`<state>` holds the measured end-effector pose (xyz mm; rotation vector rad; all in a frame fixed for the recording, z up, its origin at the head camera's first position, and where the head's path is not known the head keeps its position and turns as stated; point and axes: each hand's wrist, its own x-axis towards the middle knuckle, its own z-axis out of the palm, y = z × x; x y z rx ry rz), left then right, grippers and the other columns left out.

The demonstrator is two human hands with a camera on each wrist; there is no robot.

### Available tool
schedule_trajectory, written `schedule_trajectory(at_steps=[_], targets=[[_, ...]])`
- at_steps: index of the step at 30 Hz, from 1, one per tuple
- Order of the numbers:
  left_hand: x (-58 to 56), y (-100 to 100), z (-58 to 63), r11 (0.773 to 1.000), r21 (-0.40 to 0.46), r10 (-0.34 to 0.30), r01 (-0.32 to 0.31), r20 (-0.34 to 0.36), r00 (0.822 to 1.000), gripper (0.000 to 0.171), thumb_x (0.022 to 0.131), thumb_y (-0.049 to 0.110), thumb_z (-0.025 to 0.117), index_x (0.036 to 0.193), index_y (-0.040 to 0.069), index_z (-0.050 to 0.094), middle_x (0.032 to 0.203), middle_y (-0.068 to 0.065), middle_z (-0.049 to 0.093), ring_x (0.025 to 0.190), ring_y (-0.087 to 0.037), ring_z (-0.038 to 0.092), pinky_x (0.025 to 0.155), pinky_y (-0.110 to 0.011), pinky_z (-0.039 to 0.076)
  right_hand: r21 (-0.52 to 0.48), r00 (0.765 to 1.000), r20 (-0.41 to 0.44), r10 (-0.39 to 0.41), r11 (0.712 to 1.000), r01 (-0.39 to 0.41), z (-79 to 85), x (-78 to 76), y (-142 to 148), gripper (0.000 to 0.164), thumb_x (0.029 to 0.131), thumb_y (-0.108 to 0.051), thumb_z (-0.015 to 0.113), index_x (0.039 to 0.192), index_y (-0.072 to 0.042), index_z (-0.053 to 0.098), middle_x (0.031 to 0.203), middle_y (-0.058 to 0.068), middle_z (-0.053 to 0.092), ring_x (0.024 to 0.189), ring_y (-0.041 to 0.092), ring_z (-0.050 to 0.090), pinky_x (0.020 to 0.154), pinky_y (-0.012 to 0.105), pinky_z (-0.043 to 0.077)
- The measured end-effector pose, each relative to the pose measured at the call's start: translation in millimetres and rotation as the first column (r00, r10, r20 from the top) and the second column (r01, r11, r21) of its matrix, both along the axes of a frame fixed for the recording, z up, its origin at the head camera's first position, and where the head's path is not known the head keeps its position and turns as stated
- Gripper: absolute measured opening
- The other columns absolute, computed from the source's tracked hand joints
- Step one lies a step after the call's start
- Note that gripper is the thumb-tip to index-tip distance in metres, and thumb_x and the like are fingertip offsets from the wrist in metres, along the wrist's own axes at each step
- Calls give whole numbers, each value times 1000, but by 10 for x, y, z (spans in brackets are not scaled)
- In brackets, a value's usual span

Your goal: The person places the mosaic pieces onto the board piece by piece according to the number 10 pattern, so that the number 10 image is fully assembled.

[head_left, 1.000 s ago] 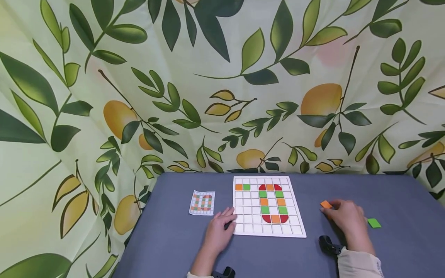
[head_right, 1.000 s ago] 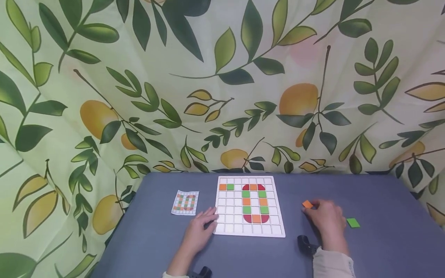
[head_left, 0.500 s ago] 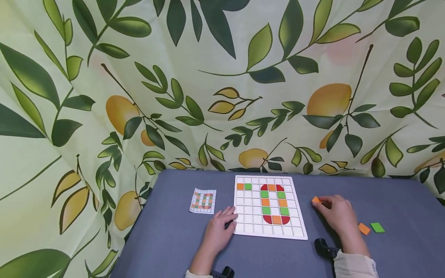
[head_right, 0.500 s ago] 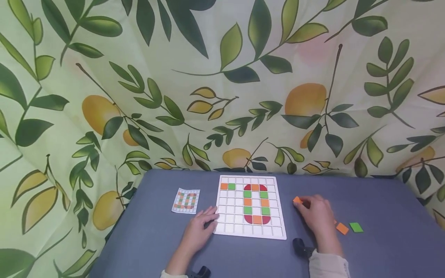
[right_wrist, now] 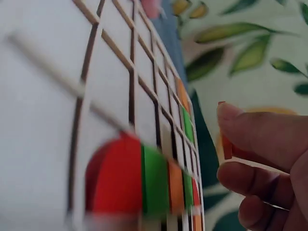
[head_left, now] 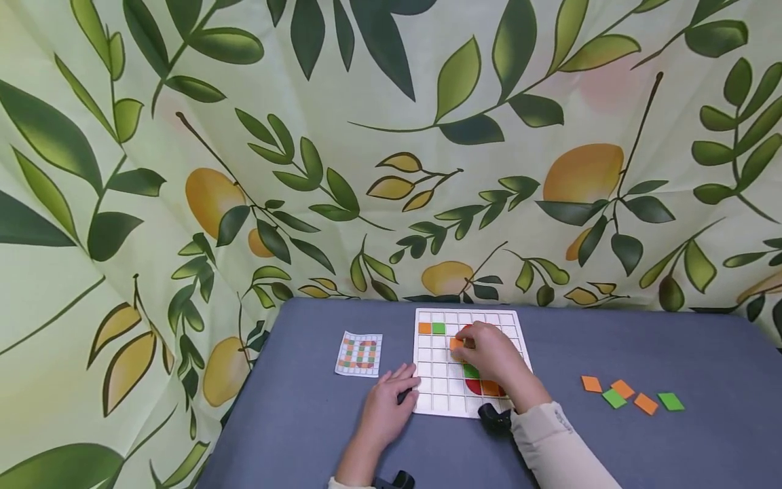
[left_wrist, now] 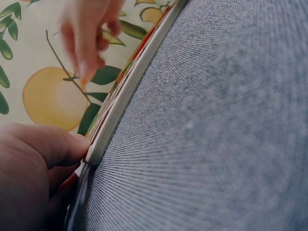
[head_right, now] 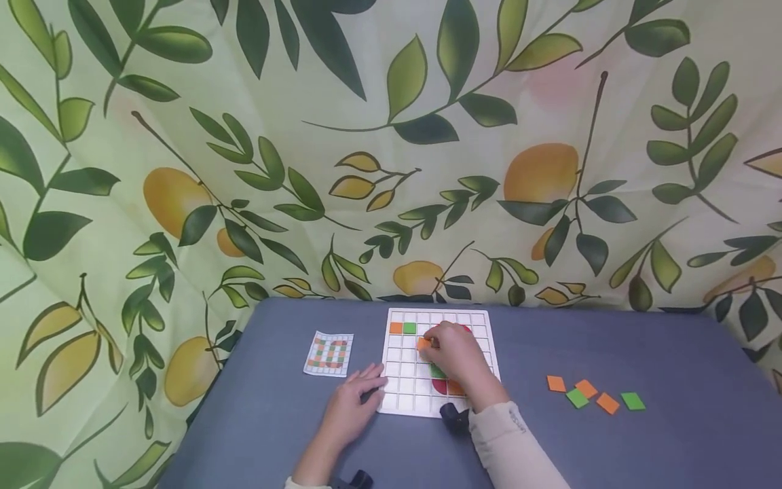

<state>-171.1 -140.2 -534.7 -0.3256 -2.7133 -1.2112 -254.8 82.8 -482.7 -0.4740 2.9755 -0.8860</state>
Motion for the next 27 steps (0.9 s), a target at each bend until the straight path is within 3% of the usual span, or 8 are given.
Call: schedule_trajectory(at_steps=[9,27], targets=[[1,15,11,1000,-2,0,0,-2,1000,23,90,9,67,111,8,75,131,-2,65,128,-23,57,113,-50,38,139,994,-108,5,990,10,-85,-212,-364,20,80,-22,80,97,-11,78,90,3,69,88,24,64,78,43,56],[-3,0,-3,1000,1,-1,1,13,1000,23,89,9,67,111,8,75,131,-1,65,129,-23,57,114,-48,38,113,998,-65,-3,994,10,-153,-256,-464,14,80,-21,80,92,-13,79,87,1,67,86,21,59,79,39,56]])
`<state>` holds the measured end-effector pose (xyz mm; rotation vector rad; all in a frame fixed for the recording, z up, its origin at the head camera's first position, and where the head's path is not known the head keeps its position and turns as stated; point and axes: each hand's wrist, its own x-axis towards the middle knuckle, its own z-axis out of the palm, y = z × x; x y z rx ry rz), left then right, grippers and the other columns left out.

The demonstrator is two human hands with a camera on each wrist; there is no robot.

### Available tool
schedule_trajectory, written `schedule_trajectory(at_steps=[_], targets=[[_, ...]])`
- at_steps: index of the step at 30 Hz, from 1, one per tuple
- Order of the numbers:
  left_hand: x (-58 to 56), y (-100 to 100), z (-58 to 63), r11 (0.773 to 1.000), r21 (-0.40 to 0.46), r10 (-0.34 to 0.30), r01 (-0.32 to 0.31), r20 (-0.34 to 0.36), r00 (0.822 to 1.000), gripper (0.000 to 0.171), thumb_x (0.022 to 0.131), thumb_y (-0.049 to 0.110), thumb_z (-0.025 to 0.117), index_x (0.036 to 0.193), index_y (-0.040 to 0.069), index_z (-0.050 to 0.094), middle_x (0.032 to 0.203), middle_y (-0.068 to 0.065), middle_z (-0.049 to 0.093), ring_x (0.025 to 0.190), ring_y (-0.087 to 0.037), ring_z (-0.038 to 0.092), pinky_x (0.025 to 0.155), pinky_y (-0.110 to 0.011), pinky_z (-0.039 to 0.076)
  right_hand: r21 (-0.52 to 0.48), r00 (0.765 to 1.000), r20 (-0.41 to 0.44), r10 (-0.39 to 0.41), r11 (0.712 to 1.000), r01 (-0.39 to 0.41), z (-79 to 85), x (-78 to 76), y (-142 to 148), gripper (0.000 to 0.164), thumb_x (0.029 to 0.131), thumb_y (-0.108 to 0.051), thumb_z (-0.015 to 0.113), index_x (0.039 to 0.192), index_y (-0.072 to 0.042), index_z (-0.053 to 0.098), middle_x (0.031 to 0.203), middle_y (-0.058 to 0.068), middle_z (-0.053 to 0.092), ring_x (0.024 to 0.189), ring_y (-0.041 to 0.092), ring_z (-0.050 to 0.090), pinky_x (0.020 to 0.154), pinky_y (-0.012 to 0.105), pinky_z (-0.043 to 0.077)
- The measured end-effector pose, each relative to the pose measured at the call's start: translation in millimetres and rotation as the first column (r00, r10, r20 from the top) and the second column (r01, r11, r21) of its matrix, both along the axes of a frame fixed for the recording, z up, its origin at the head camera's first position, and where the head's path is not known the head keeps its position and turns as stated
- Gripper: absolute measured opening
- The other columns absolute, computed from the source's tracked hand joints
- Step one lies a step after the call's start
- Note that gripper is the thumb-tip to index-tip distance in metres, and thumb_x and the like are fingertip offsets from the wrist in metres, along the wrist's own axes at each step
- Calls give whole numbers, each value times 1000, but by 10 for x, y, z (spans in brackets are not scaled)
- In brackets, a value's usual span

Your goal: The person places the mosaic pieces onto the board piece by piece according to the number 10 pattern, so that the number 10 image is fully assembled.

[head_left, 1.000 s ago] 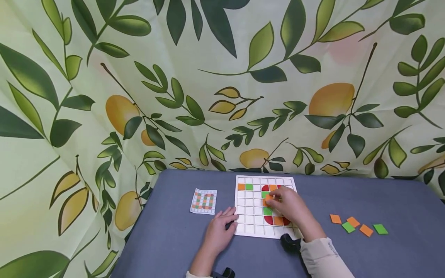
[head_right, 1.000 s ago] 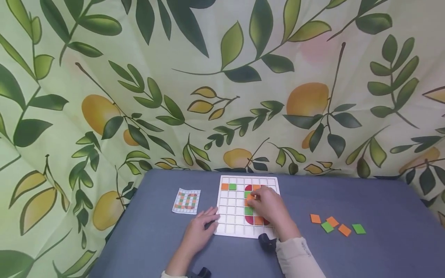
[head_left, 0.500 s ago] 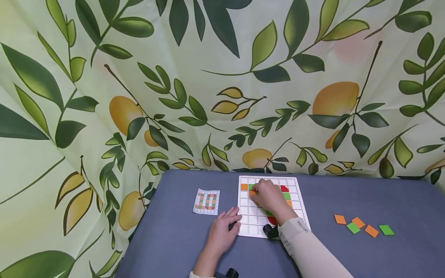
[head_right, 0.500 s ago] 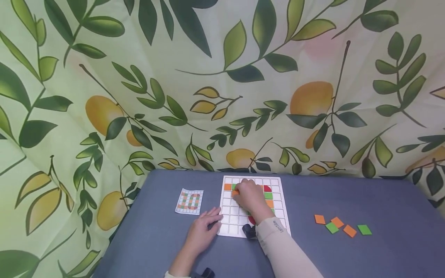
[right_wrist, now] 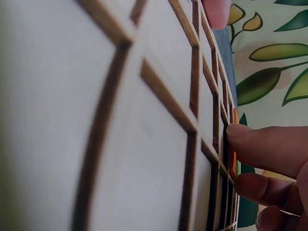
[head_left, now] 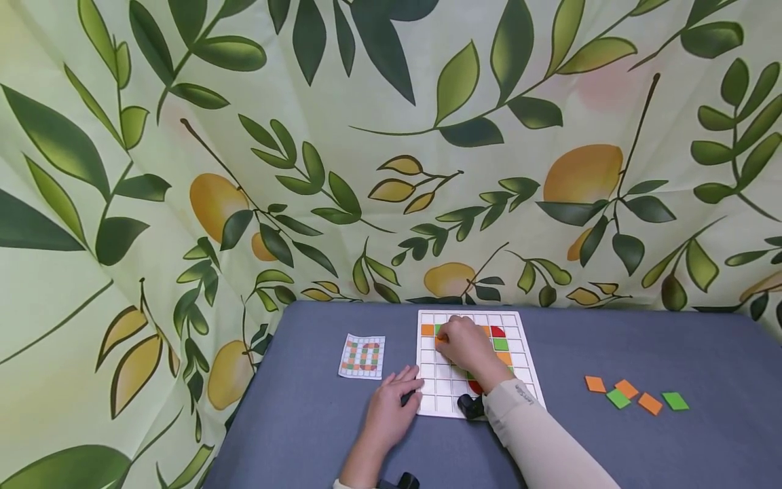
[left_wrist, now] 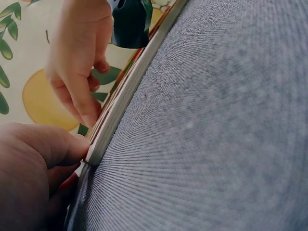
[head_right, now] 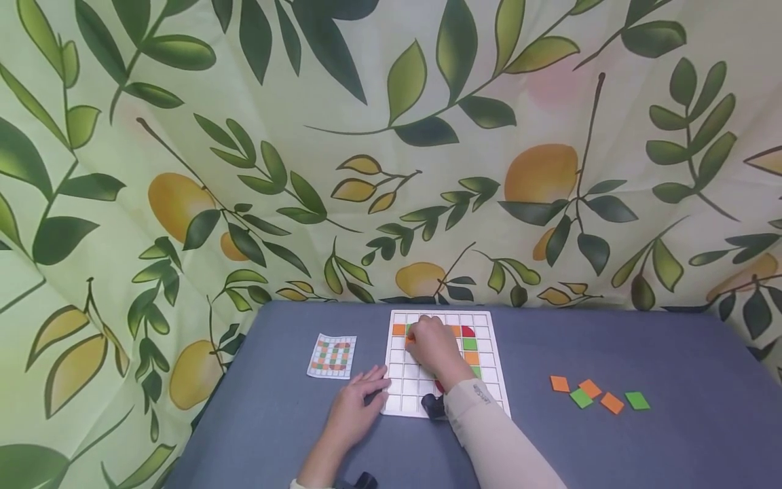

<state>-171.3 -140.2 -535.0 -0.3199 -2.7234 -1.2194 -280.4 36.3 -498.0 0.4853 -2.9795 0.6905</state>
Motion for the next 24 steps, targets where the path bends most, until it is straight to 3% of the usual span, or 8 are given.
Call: schedule_trajectory(at_steps=[5,9,15,24], targets=[[1,6,8,1000,17,3,-3,6,1000,22,90,9,67,111,8,75,132,-1,65,129,-23,56,115,-49,37,-52,1000,28,-14,999,15,84,52,84,15,81,-19,77,95,-12,78,90,2,68,87,21,60,80,40,55],[0,-2,-4,1000,22,5,-5,-2,1000,22,90,9,67,110,8,75,131,-2,65,129,-24,57,115,-49,37,-109,999,28,-25,994,28,183,178,331,19,82,-18,76,99,-10,77,88,2,66,83,19,59,74,39,53],[5,9,-2,1000,23,10,-10,19,1000,23,90,9,67,111,8,75,132,-1,65,130,-22,56,116,-47,36,-118,993,1,-115,986,114,245,450,923,25,82,-18,78,103,-5,75,89,5,65,82,22,57,66,37,49],[8,16,1,998,50,21,-24,61,998,24,90,8,67,112,8,74,133,-1,63,131,-21,54,118,-47,34,-50,962,21,-273,960,274,212,866,1918,39,83,-23,77,112,0,70,94,14,65,86,33,63,65,49,51]])
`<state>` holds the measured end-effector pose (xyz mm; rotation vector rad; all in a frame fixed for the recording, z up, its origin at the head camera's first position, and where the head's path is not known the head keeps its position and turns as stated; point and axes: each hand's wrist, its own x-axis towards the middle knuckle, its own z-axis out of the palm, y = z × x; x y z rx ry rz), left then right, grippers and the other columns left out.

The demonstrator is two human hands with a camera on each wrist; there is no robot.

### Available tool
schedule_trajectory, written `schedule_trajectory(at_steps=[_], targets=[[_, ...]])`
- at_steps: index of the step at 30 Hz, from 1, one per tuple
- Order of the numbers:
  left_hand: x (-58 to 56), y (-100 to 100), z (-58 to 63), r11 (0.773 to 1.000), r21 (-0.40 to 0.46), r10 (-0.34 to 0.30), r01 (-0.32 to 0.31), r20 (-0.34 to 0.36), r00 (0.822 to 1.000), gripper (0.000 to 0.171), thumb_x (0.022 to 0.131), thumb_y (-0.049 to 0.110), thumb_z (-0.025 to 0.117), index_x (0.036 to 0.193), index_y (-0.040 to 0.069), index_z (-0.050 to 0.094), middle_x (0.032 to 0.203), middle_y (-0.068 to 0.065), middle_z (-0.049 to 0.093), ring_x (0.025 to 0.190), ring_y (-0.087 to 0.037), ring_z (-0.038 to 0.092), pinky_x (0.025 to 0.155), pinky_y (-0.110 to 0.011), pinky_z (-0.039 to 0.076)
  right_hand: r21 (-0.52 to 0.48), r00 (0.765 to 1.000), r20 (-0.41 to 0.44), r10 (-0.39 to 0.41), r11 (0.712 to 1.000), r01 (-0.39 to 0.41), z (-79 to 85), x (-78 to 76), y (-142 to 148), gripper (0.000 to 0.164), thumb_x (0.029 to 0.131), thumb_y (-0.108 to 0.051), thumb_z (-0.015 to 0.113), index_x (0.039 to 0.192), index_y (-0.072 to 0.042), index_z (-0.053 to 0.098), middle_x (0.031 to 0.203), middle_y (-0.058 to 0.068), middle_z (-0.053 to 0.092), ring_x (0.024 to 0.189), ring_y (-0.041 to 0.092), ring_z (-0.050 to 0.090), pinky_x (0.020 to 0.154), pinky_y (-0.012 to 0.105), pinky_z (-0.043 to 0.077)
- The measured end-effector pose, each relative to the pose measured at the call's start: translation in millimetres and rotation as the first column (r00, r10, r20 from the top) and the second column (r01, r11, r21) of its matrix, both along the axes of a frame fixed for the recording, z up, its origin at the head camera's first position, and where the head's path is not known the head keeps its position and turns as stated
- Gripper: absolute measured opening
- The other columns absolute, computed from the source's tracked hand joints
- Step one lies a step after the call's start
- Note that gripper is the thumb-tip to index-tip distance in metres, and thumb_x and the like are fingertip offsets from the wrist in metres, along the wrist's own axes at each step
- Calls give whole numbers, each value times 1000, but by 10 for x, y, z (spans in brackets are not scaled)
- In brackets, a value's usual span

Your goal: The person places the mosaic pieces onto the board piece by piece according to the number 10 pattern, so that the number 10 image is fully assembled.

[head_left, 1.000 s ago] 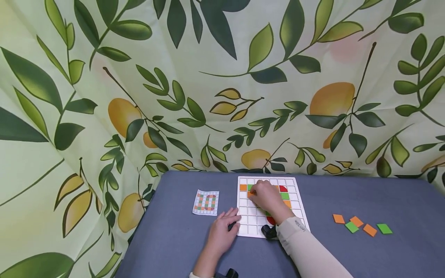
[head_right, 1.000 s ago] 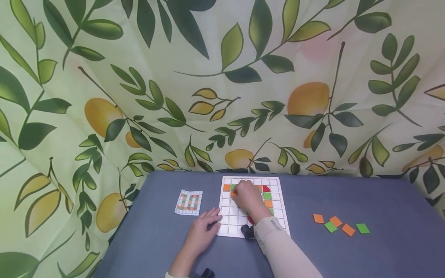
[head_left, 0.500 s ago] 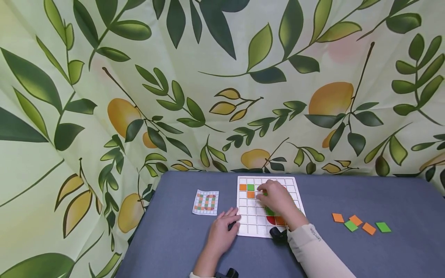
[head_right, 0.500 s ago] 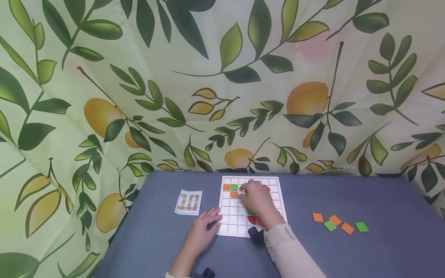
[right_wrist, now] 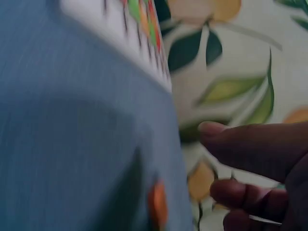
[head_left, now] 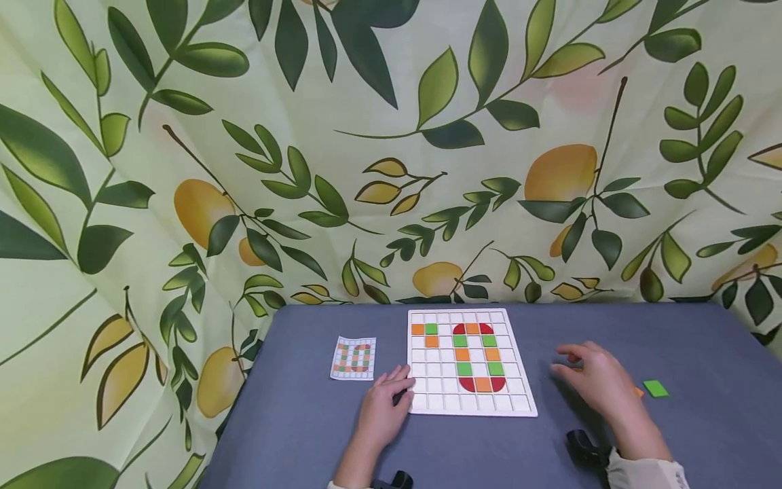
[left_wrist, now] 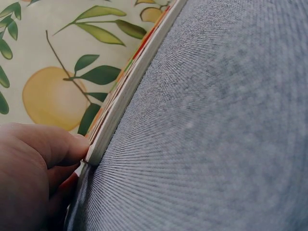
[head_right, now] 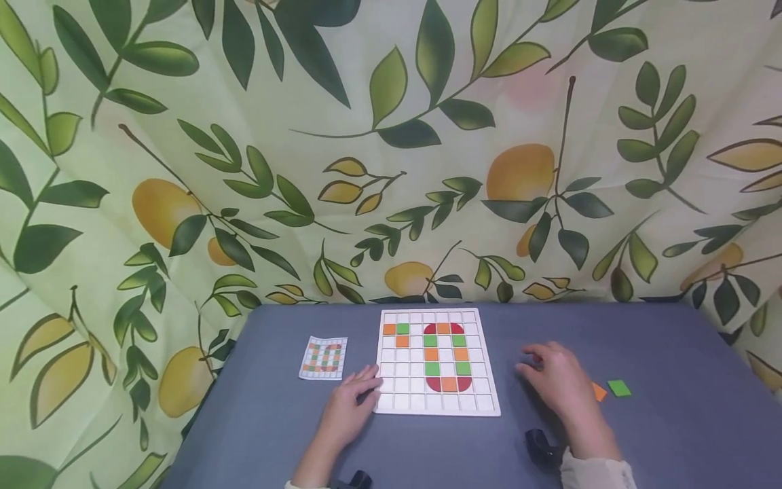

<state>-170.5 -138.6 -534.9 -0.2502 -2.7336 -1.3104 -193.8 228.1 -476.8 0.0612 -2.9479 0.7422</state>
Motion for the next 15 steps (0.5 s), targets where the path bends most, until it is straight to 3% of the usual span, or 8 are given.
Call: schedule_trajectory(at_steps=[4,8,11,15], targets=[[2,-14,-2,1000,4,8,-8,-13,1000,24,89,8,68,112,7,74,133,-2,64,131,-21,55,117,-47,34,21,986,164,-25,1000,22,-55,102,329,46,84,-26,76,117,4,65,84,9,63,73,24,57,57,39,46],[8,-21,4,1000,8,12,-12,-14,1000,24,89,8,67,111,7,75,133,-2,64,131,-21,55,117,-47,34,39,942,331,-46,999,35,-126,135,479,52,86,-29,73,122,6,61,78,3,59,65,17,48,53,31,37],[13,-16,13,1000,5,9,-9,-15,1000,24,89,8,67,111,7,75,133,-2,64,131,-22,55,117,-47,34,42,935,352,-55,998,43,-166,135,517,52,88,-30,72,123,7,61,77,2,59,64,17,47,54,31,36],[19,-3,24,1000,1,-1,1,-12,1000,23,89,9,67,112,8,75,133,-2,64,131,-22,55,118,-47,34,41,948,312,-65,998,55,-210,153,546,44,90,-32,69,116,4,65,77,2,59,65,17,48,55,33,39]])
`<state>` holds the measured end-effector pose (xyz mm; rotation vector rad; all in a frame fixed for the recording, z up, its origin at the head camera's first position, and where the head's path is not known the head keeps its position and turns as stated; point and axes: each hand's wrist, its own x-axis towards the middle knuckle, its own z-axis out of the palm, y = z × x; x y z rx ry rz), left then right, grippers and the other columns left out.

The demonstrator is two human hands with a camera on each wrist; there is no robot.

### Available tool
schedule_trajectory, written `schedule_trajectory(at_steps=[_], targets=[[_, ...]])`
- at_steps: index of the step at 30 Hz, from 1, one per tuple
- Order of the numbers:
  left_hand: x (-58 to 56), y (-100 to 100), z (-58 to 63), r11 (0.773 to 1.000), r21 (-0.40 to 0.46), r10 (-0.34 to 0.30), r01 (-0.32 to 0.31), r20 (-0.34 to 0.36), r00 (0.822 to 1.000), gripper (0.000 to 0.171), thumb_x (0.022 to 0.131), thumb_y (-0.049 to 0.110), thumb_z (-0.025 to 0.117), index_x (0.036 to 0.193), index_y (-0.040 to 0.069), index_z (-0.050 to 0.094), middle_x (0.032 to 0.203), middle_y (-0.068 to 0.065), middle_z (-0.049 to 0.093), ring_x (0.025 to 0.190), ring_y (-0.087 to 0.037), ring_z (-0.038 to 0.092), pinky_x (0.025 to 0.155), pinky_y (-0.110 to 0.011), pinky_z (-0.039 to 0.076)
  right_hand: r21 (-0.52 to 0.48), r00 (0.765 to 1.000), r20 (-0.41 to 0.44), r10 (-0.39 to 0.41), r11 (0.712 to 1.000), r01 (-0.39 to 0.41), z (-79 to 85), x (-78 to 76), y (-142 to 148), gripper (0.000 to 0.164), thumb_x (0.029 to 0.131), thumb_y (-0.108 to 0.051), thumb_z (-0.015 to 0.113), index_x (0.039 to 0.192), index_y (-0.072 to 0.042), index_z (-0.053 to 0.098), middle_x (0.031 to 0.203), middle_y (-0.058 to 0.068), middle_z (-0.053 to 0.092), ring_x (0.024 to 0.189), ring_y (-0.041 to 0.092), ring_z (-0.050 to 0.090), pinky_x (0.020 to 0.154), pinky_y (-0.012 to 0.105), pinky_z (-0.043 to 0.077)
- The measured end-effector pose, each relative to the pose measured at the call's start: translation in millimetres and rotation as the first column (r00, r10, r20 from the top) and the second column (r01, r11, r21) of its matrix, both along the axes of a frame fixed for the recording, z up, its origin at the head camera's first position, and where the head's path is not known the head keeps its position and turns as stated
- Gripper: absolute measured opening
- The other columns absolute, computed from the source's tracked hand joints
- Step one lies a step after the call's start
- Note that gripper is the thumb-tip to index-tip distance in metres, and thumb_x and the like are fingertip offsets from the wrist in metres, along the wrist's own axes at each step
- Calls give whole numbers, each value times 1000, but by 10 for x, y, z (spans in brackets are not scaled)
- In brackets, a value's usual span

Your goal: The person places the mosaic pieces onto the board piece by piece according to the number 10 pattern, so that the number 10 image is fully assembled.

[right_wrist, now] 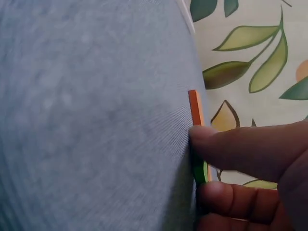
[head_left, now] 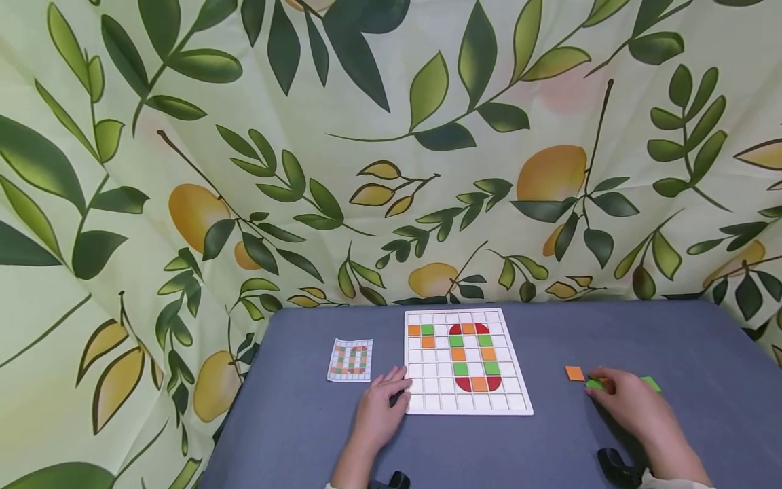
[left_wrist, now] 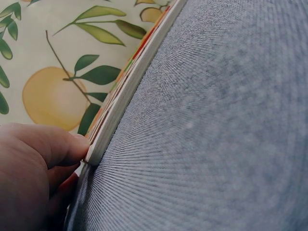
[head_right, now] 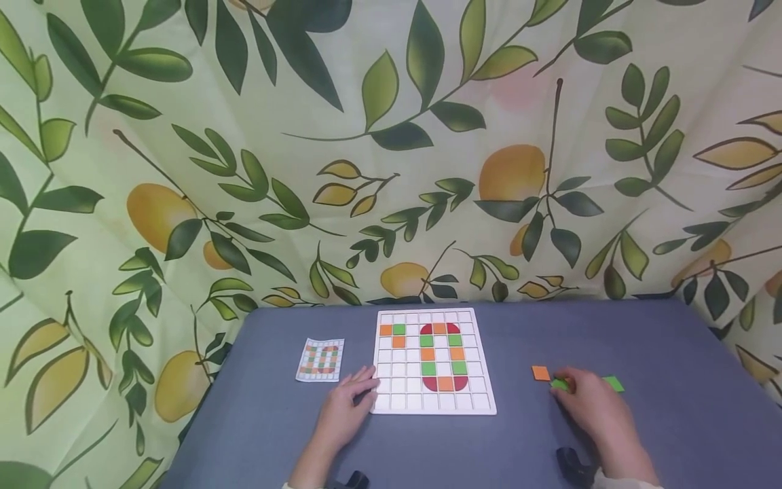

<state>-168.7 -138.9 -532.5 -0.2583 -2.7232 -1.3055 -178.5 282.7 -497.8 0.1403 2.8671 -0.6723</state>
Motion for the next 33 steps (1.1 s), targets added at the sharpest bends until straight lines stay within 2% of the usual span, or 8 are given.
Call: schedule_trajectory(at_steps=[5,8,13,19,23,26,29,33], targets=[[4,9,2,1000,4,-1,1,4,1000,24,90,9,67,112,8,75,134,-2,63,131,-22,54,118,-46,33,27,995,-95,44,999,-42,-48,22,-12,25,89,-27,70,97,-4,65,75,4,54,68,18,46,56,33,36],[6,10,1,1000,7,1,-1,8,1000,24,89,9,67,112,8,75,134,-1,63,132,-21,54,118,-46,33,25,988,-133,76,997,-73,-60,27,-41,17,86,-16,71,96,-4,65,78,5,55,71,19,47,58,34,39],[4,9,-8,1000,10,0,-1,9,1000,24,89,9,67,112,7,75,133,-2,64,131,-22,54,118,-47,33,-55,987,-144,75,995,-84,-53,32,-91,28,78,-3,72,106,2,66,94,12,63,81,22,57,66,38,50],[-6,4,-14,1000,6,8,-8,5,1000,24,89,9,68,111,7,75,133,-2,64,131,-21,55,118,-47,34,-69,982,-182,53,995,-67,-81,45,-89,35,77,-15,80,106,1,71,99,14,66,86,23,60,69,38,52],[-11,2,-11,1000,6,14,-14,-5,1000,23,88,8,68,111,7,75,132,-2,64,130,-22,55,117,-48,34,-31,973,-216,77,996,-85,-112,27,-76,29,77,-20,81,99,-2,73,89,7,63,79,17,54,66,33,47],[-16,6,-15,1000,-2,6,-6,-27,1000,23,88,7,68,110,7,75,131,-3,65,129,-24,57,116,-49,36,-26,974,-211,82,996,-90,-96,21,-116,26,79,-23,79,95,-3,72,82,2,57,74,14,47,61,30,39],[-19,9,-30,1000,-9,-3,3,-41,999,23,88,8,68,110,8,75,131,-3,66,128,-24,57,115,-49,36,-59,976,-206,74,994,-87,-13,12,-279,28,80,-26,79,95,-3,70,79,1,55,73,13,46,60,28,37],[-20,-3,-48,1000,-10,-3,2,-50,999,22,88,7,68,109,8,76,130,-3,66,128,-25,58,114,-50,37,-130,973,-211,99,983,-128,102,-96,-759,27,80,-25,80,96,-5,70,79,0,54,73,14,46,59,25,35]])
